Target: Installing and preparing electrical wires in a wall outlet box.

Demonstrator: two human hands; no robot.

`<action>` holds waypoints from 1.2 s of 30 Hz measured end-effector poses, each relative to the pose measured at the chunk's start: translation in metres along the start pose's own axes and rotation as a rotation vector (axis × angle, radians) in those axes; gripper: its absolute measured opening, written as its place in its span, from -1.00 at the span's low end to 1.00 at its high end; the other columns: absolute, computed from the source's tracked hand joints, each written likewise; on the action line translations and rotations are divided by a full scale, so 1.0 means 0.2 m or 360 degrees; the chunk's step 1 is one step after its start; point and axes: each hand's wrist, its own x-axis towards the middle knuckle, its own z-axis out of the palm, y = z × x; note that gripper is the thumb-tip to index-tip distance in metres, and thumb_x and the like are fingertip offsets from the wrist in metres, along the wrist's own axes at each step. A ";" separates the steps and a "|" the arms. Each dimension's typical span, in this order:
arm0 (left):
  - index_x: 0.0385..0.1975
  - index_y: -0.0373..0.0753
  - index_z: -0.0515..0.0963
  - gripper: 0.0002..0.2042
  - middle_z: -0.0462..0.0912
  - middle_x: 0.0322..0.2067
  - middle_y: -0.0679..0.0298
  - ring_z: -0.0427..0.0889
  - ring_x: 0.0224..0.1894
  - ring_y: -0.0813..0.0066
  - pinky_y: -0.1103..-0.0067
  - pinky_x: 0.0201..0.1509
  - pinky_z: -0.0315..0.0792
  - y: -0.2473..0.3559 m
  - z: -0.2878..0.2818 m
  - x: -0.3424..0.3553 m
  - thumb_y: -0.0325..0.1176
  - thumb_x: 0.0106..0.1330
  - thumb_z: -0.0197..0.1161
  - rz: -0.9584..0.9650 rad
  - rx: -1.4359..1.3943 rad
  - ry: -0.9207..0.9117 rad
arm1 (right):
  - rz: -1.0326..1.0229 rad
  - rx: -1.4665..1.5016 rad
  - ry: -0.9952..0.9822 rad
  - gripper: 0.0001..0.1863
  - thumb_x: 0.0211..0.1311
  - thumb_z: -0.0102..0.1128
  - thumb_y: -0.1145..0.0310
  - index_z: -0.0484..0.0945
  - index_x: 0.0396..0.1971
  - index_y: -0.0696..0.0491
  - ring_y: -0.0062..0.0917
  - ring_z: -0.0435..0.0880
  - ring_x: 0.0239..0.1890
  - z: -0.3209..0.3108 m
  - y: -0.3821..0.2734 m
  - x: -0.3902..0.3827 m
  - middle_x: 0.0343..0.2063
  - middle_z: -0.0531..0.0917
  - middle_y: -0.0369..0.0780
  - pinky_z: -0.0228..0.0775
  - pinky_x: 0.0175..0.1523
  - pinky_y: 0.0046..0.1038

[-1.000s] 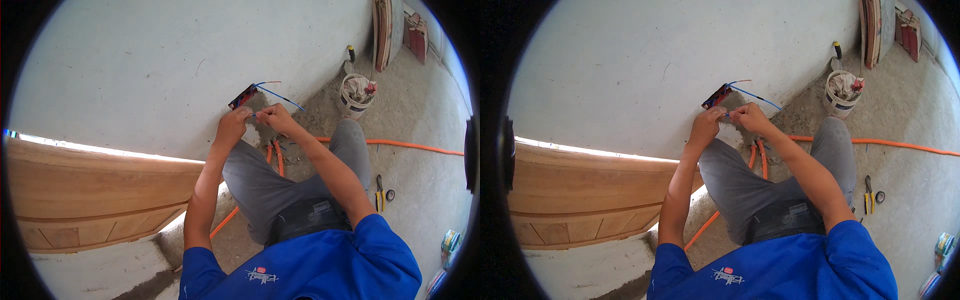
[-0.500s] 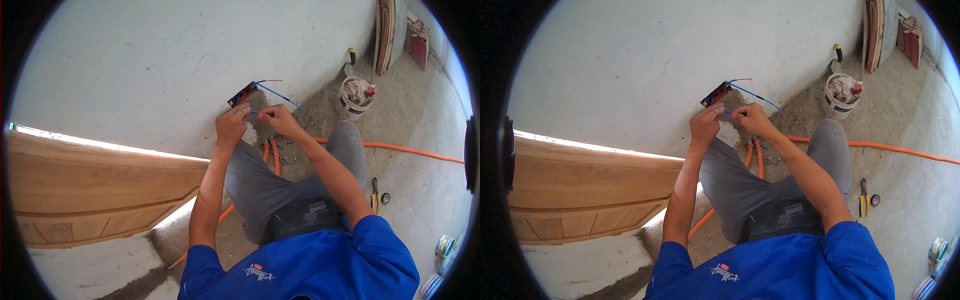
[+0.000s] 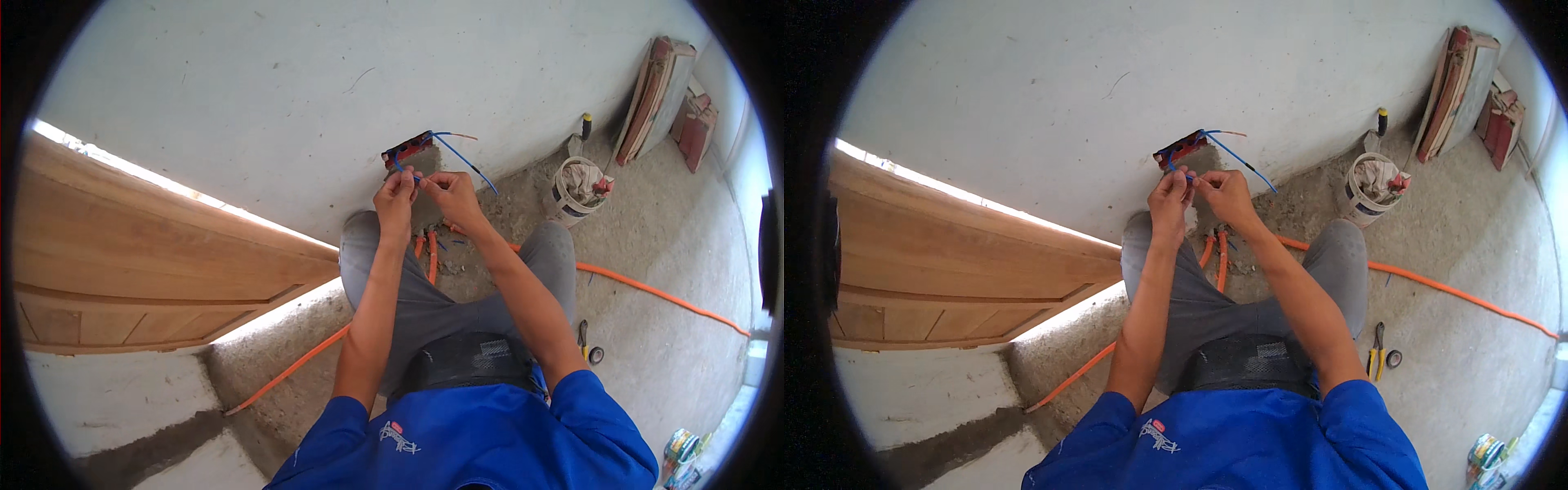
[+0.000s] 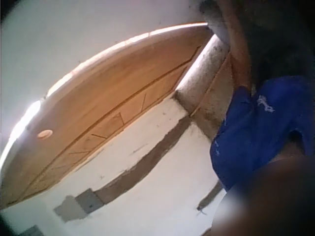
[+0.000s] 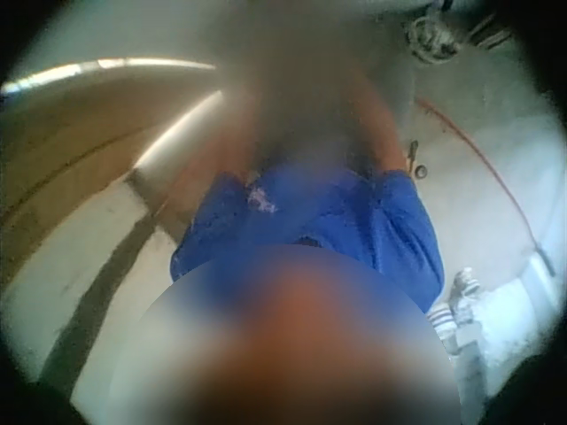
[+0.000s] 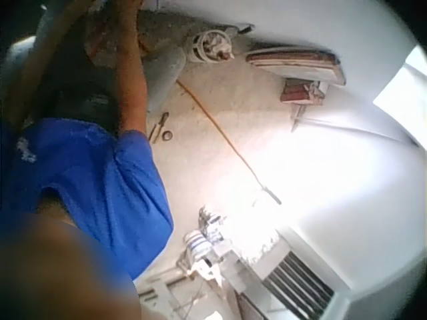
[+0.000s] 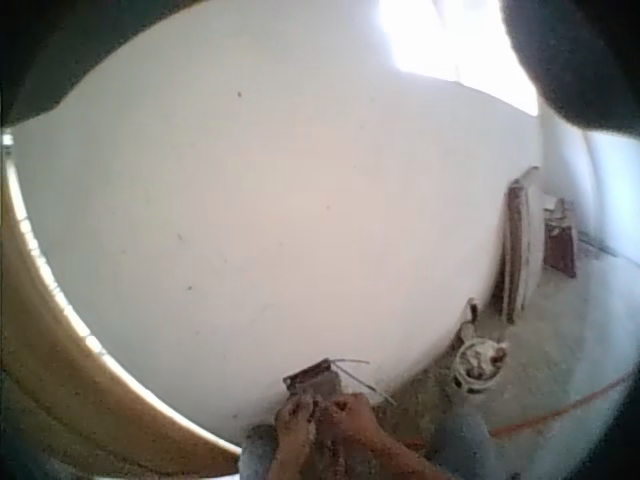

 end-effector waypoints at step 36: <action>-0.15 -0.04 0.56 -0.80 0.60 0.08 0.38 0.53 0.10 0.45 0.35 0.08 0.31 0.03 -0.15 0.09 -0.15 0.33 0.27 -0.0404 -0.0095 -0.0285 | -0.1230 -0.0971 -0.0022 -0.79 0.06 0.21 0.51 0.69 -0.28 0.09 -0.25 0.56 -0.43 0.03 0.07 -0.03 -0.43 0.65 -0.16 0.45 -0.27 -0.21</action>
